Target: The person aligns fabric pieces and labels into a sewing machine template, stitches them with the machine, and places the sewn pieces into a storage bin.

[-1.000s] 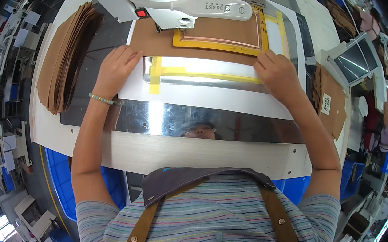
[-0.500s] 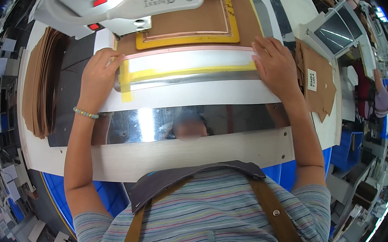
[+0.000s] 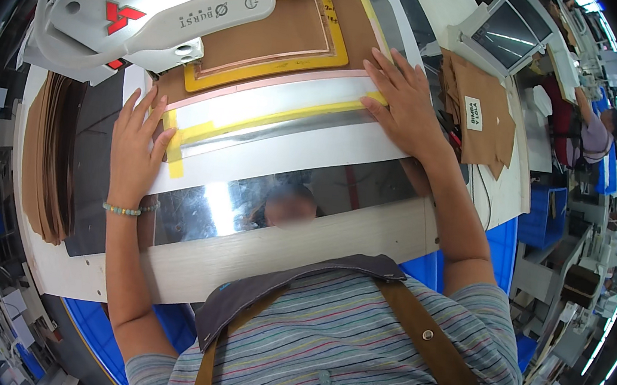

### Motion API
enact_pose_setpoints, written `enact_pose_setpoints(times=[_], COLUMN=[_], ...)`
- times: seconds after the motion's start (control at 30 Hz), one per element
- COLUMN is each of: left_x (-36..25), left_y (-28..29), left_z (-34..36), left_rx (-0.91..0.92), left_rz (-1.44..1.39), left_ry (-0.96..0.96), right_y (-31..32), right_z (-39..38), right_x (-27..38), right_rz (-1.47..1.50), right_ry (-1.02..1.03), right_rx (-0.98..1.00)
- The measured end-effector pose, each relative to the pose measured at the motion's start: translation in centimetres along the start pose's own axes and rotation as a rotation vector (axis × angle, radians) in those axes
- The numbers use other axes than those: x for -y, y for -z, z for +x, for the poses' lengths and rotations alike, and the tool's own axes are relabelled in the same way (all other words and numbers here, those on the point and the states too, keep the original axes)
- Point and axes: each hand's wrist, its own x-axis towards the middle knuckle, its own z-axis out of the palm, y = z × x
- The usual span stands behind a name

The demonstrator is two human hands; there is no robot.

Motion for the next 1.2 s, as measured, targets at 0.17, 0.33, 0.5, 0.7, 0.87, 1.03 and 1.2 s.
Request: enact_pose_setpoints(times=[0.17, 0.33, 0.5, 0.7, 0.87, 1.03, 1.2], left_x=[0.0, 0.3, 0.1, 0.2, 0.2, 0.6, 1.0], left_y=[-0.1, 0.2, -0.2, -0.2, -0.2, -0.3, -0.3], left_z=[0.1, 0.0, -0.3, -0.4, -0.4, -0.5, 0.0], left_rx=[-0.025, -0.180, -0.042, 0.035, 0.045, 0.023, -0.011], left_rz=[0.033, -0.087, -0.021, -0.019, -0.041, -0.078, -0.106], left_ry=[0.007, 0.052, 0.036, 0.081, 0.083, 0.043, -0.019], right_y=[0.1, 0.1, 0.1, 0.2, 0.4, 0.1, 0.4], right_z=[-0.2, 0.1, 0.0, 0.0, 0.0, 0.1, -0.1], right_x=[-0.6, -0.7, -0.6, -0.6, -0.6, -0.4, -0.5], right_rz=[0.013, 0.053, -0.006, -0.004, 0.006, 0.035, -0.035], right_ry=[-0.017, -0.005, 0.002, 0.002, -0.011, -0.006, 0.066], right_rx=[-0.015, -0.061, 0.014, 0.012, 0.000, -0.040, -0.168])
